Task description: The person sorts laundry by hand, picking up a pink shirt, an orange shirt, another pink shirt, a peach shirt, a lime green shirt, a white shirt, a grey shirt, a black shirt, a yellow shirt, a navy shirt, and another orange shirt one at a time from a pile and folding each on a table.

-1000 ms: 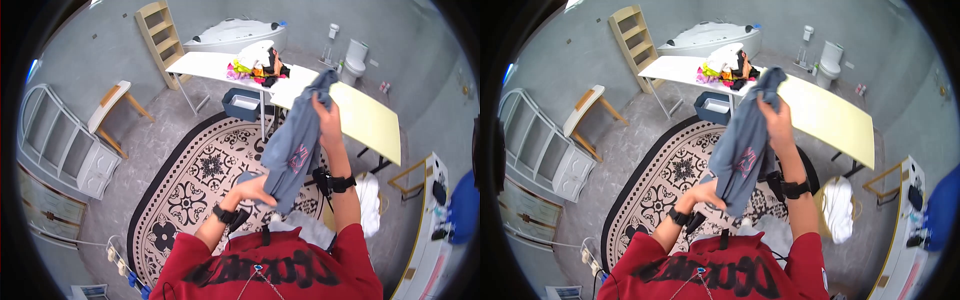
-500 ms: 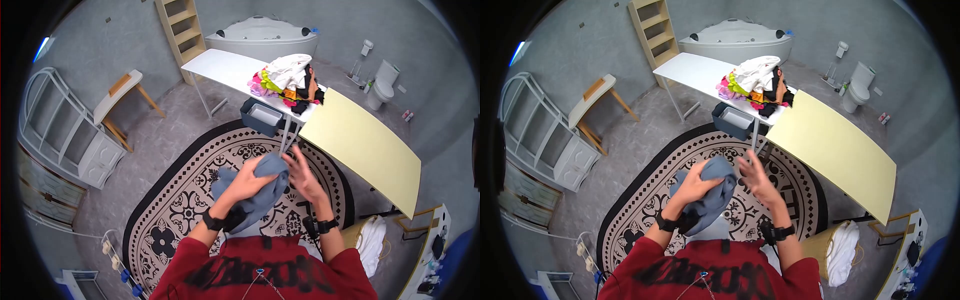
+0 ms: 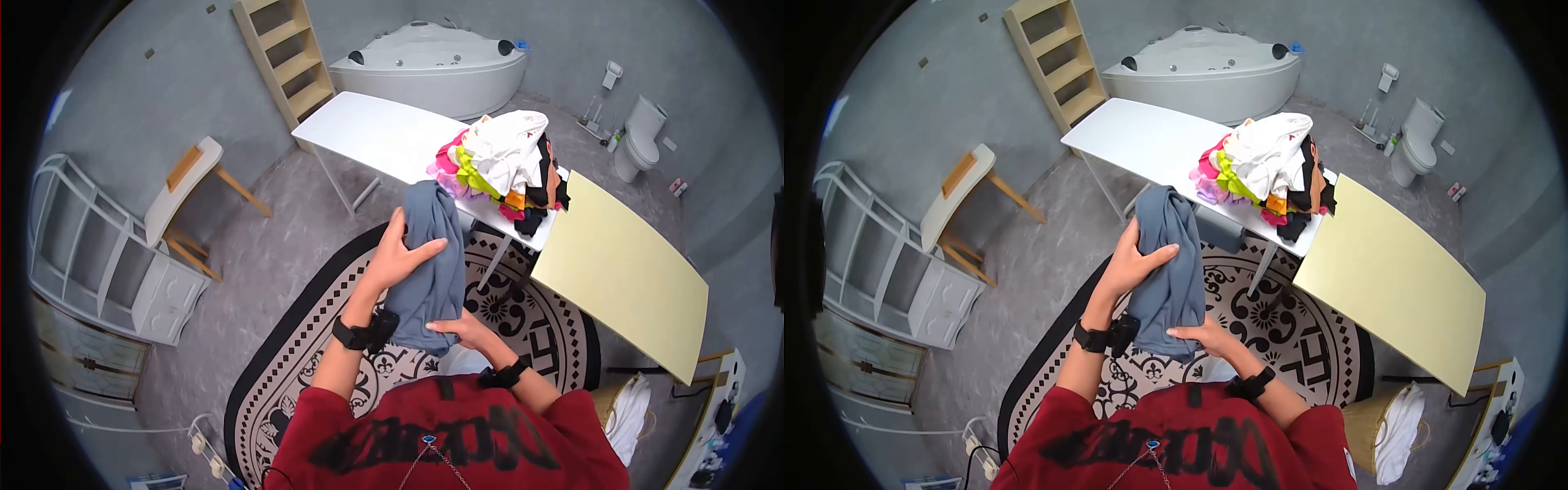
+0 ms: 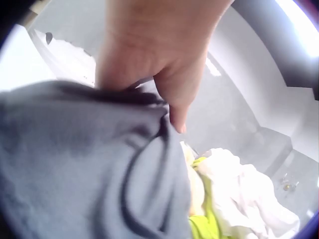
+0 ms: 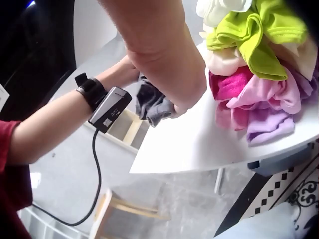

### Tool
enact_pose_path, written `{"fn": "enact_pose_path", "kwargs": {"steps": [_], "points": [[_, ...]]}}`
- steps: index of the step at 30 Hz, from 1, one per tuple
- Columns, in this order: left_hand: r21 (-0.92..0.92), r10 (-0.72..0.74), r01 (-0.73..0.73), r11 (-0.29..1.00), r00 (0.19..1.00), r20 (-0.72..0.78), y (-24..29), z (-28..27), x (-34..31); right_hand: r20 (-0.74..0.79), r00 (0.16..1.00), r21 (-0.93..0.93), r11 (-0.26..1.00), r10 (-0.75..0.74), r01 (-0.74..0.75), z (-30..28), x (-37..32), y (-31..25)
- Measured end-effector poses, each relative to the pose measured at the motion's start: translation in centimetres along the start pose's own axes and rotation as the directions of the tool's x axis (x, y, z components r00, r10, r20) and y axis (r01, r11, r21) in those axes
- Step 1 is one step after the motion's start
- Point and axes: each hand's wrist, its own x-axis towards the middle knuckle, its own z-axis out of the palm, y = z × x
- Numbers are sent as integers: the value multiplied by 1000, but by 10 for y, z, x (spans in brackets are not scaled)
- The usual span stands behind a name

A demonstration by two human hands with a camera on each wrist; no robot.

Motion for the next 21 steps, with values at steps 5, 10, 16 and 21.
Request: {"fn": "enact_pose_path", "kwargs": {"steps": [5, 10, 16, 21], "points": [[315, -49, 64, 947, 997, -56, -85, -40, 59, 69, 994, -5, 996, 90, -90, -45, 81, -30], [-189, -443, 472, 861, 879, 179, -127, -76, 137, 161, 961, -18, 974, 224, -224, -79, 162, -84], [-83, -470, 468, 880, 883, 6, -182, -103, 254, 13, 954, 315, 904, 300, -289, -135, 250, -104], [133, -293, 277, 952, 949, 115, -251, -102, 368, -136, 974, 550, 832, 179, -76, -167, 310, -128]]}}
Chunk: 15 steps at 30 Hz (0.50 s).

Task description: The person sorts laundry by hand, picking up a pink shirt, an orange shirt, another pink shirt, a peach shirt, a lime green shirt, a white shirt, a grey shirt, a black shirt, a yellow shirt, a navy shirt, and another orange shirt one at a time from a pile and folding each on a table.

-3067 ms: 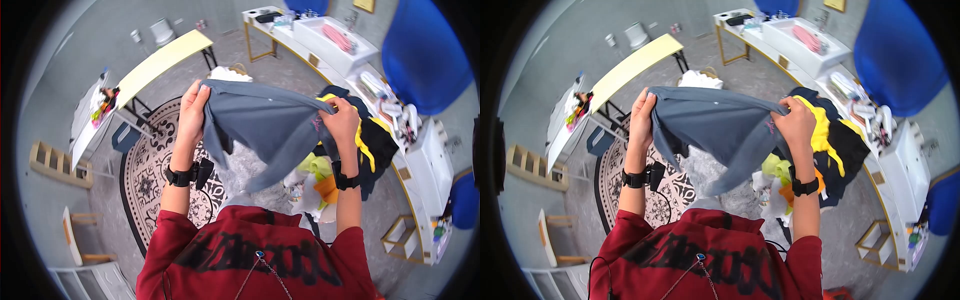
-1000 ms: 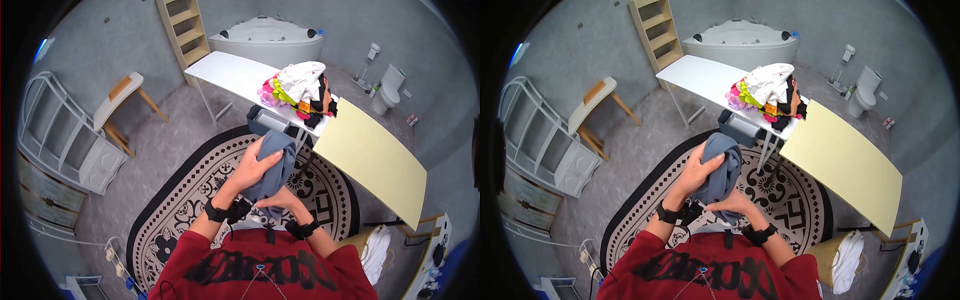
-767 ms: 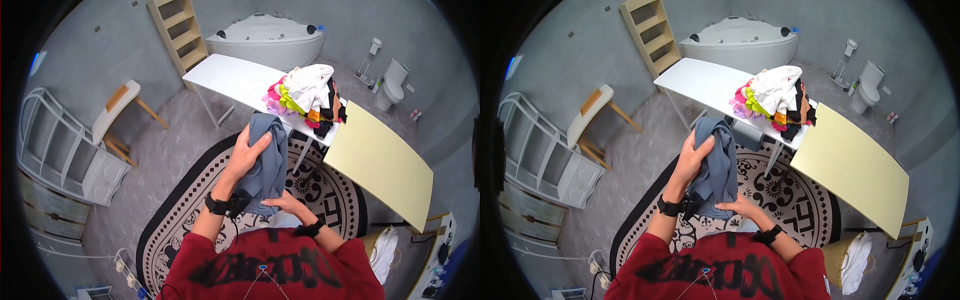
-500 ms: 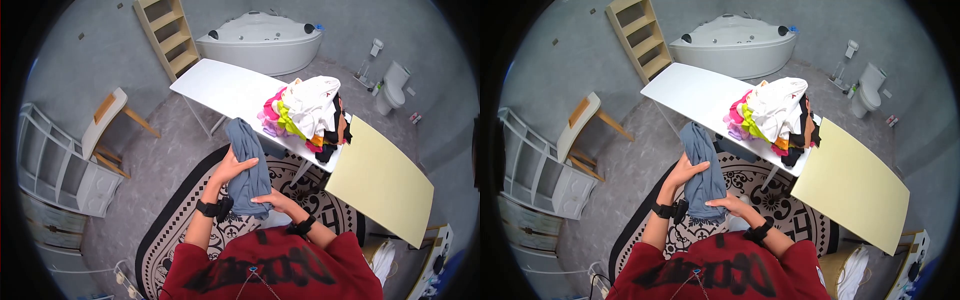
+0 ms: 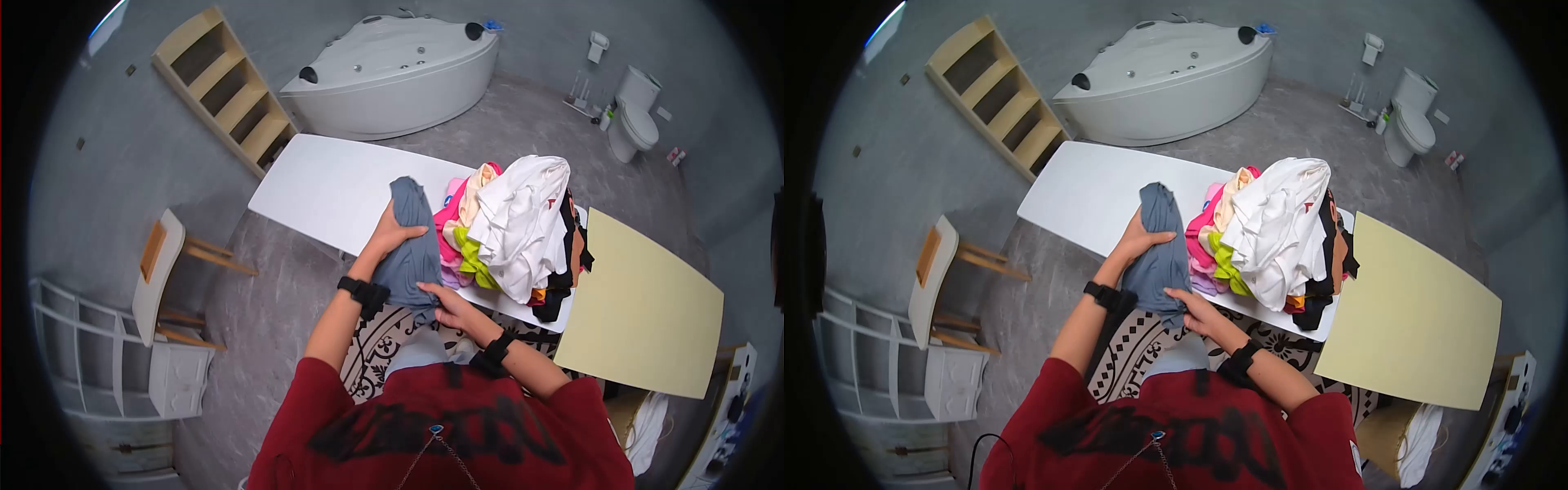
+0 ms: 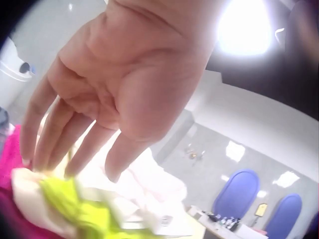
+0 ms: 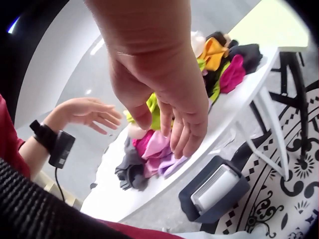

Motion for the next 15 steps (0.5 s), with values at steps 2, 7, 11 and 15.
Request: {"fn": "enact_pose_path", "kwargs": {"steps": [2, 7, 11, 15], "points": [[196, 55, -63, 979, 998, 44, -14, 0, 48, -39, 987, 53, 986, -158, 160, -6, 32, -13], [74, -174, 160, 984, 951, 254, -62, 9, 134, -479, 781, -183, 916, -401, 358, -24, 98, -38], [321, -10, -184, 929, 855, 519, -171, 14, 152, -544, 750, -402, 902, -376, 160, -43, 97, -23], [587, -178, -273, 762, 783, 595, -173, 16, 123, -590, 717, -410, 903, -371, 129, -30, 91, -17]]}}
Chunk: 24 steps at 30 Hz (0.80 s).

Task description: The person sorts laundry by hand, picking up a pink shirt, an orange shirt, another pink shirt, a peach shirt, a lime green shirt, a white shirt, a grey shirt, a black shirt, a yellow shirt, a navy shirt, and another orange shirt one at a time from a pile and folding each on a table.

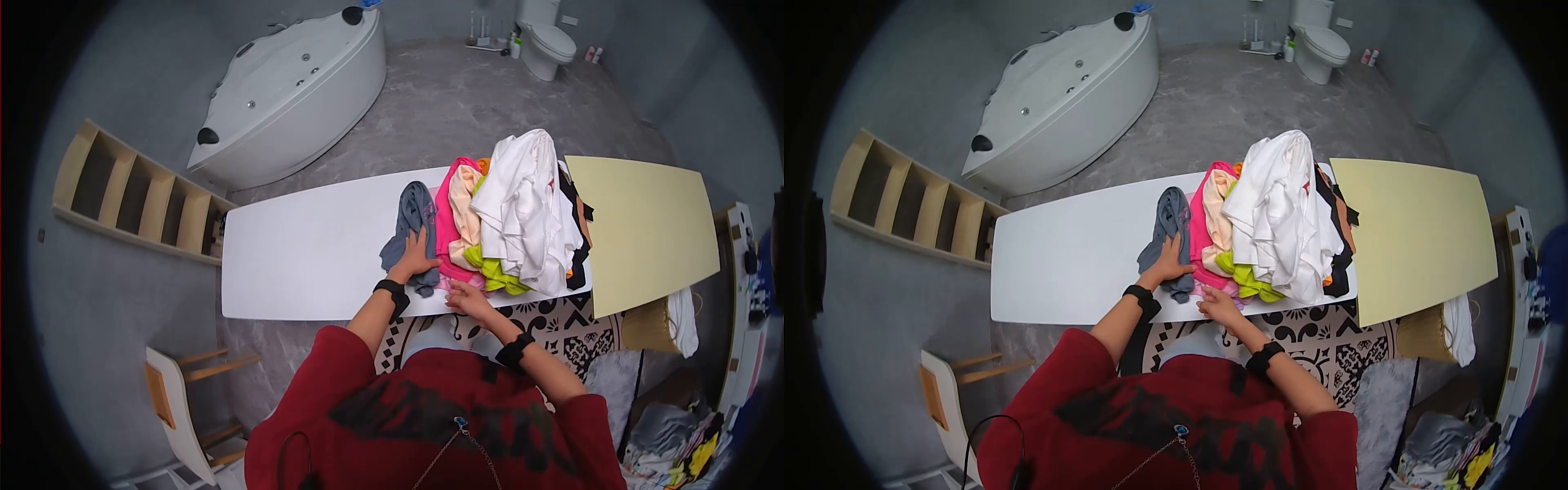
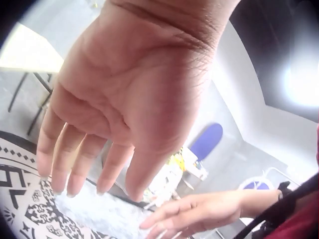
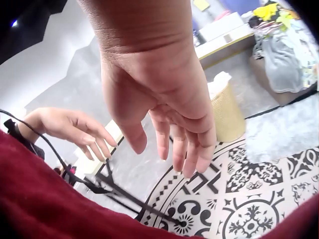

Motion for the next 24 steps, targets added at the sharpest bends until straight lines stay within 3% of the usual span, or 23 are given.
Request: {"fn": "enact_pose_path", "kwargs": {"steps": [4, 6, 8, 10, 12, 13, 14, 16, 20, 21, 22, 23, 24], "points": [[25, -48, 46, 999, 995, 83, 21, 0, -4, -28, 999, 73, 997, -15, 17, -2, -15, 8], [83, -28, 23, 996, 997, 65, 38, -6, -11, 42, 999, 65, 998, -16, 13, -13, -30, 18], [299, -81, 52, 953, 993, 88, 74, -27, -14, -10, 996, 42, 995, -86, 86, -28, -51, 30], [361, -35, -18, 933, 989, 141, 127, -54, -30, -117, 984, 1, 990, -137, 138, -51, -71, 49], [354, 191, -203, 913, 979, 70, 170, -55, -48, -262, 882, -194, 916, -393, 351, -77, -96, 80], [269, 219, -291, 918, 938, 267, 194, -55, -54, -308, 884, -191, 933, -353, 306, -91, -114, 94], [176, 254, -369, 912, 849, 463, 217, -50, -58, -364, 879, -178, 949, -309, 260, -104, -133, 110], [-21, 299, -433, 901, 585, 754, 260, -14, -68, -537, 743, -302, 914, -399, 272, -131, -168, 160], [-178, 451, -675, 716, 252, 856, 335, 131, -103, -664, 692, -131, 956, -282, 264, -179, -249, 273], [-189, 420, -644, 741, 225, 879, 346, 179, -110, -722, 640, -121, 959, -263, 258, -193, -284, 297], [-120, 373, -664, 738, 253, 893, 375, 212, -134, -726, 653, -149, 977, -214, 154, -199, -309, 317], [-108, 421, -769, 630, 221, 880, 398, 247, -152, -721, 674, -163, 985, -158, 57, -199, -326, 335], [-97, 467, -851, 516, 184, 865, 412, 286, -167, -750, 646, -126, 990, -141, 69, -199, -344, 354]]}}
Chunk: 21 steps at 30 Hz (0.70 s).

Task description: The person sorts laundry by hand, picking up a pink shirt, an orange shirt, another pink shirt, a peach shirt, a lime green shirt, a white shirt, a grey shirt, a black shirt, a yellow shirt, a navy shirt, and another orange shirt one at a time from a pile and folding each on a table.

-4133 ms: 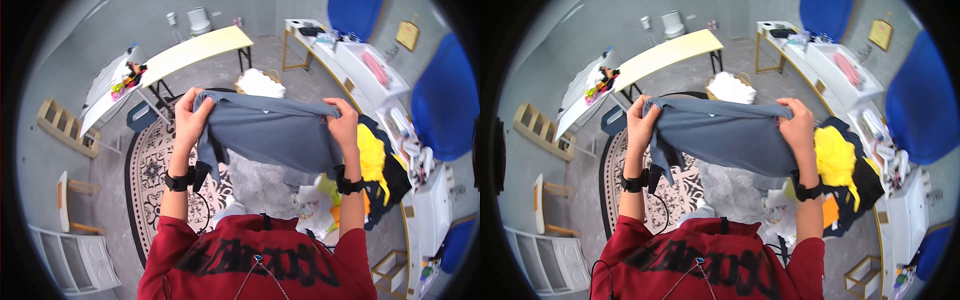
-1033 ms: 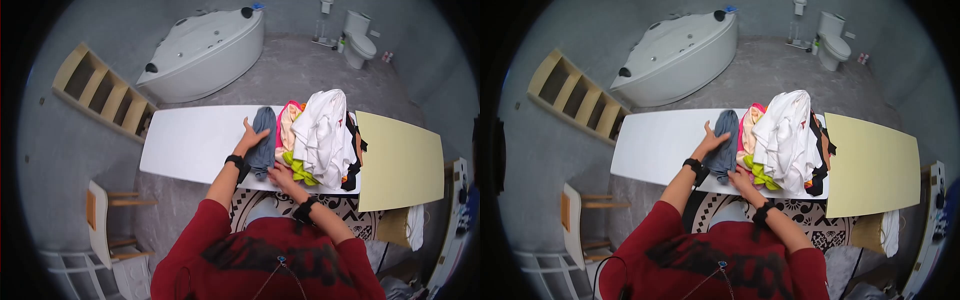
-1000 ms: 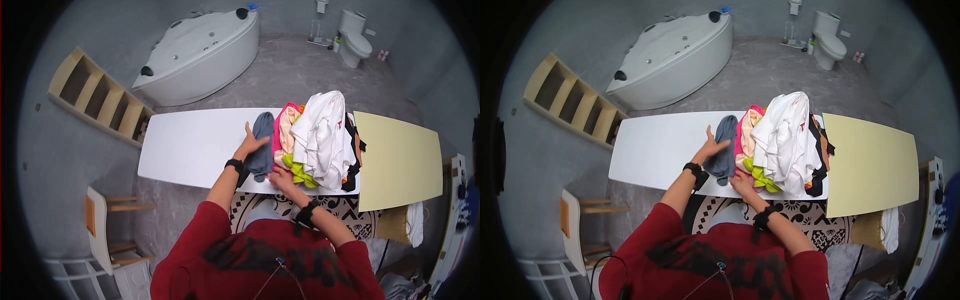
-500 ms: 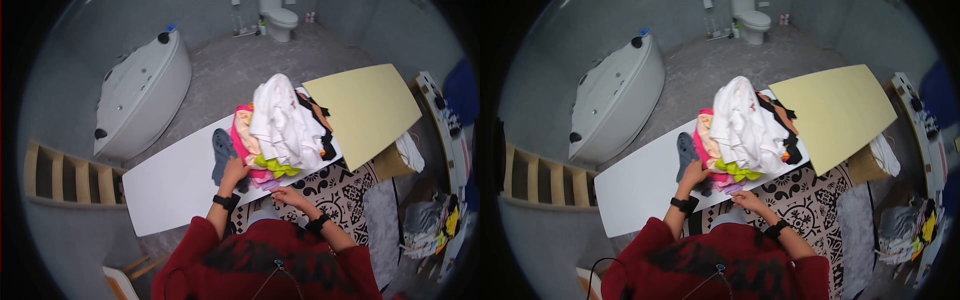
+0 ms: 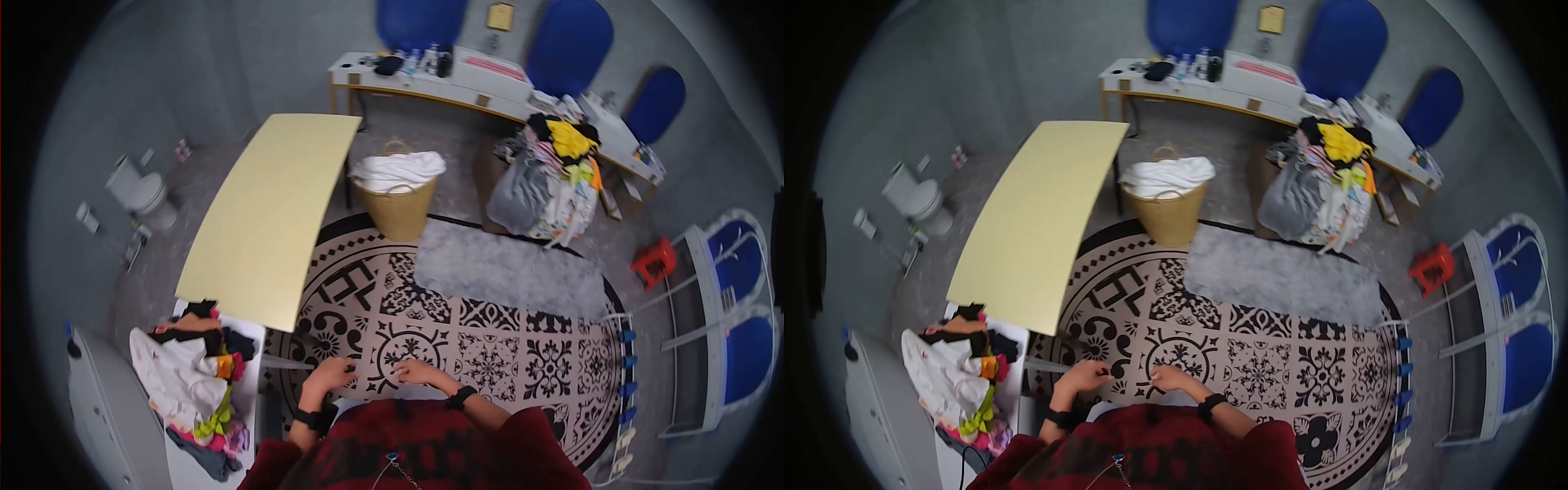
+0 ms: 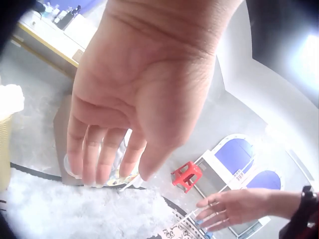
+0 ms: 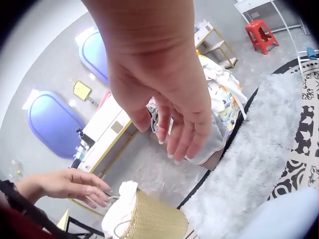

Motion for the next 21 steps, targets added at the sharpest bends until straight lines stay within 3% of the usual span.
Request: {"fn": "enact_pose_path", "kwargs": {"steps": [2, 3, 4, 6, 7, 8, 10, 13, 15, 16, 18, 20, 21], "points": [[154, 150, -158, 975, 987, 62, 27, 31, 72, -126, 992, 104, 995, 20, -7, -46, -24, 40], [128, 142, -161, 979, 979, 147, 59, 31, 98, -148, 983, 310, 949, 105, -55, -71, -43, 43], [133, 169, -192, 972, 972, 165, 78, 38, 123, -176, 977, 320, 946, 122, -61, -88, -52, 60], [134, 221, -268, 954, 931, 291, 107, 55, 174, -426, 881, 313, 947, 205, -69, -115, -64, 98], [154, 271, -335, 930, 904, 332, 113, 66, 198, -521, 842, 314, 949, 141, 36, -118, -57, 141], [163, 290, -359, 919, 896, 337, 117, 73, 219, -544, 827, 311, 950, 144, 40, -132, -64, 147], [106, 423, -516, 850, 790, 444, 127, 74, 260, -432, 795, 691, 723, 425, -11, -162, -74, 156], [69, 349, -437, 897, 794, 497, 138, 57, 318, -453, 788, 755, 650, 416, 91, -198, -63, 194], [133, 227, -333, 933, 835, 502, 125, 55, 368, -359, 755, 847, 532, 549, 16, -231, -59, 200], [144, 230, -345, 928, 831, 507, 110, 63, 397, -369, 750, 849, 528, 549, 31, -252, -57, 209], [153, 340, -438, 886, 837, 428, 87, 63, 461, -404, 771, 743, 668, 492, -38, -295, -47, 232], [180, 332, -445, 877, 834, 441, 143, 22, 501, -430, 666, 733, 666, 609, -135, -346, -47, 229], [196, 309, -439, 877, 827, 469, 157, 18, 526, -471, 684, 708, 701, 558, -84, -374, -51, 226]]}}
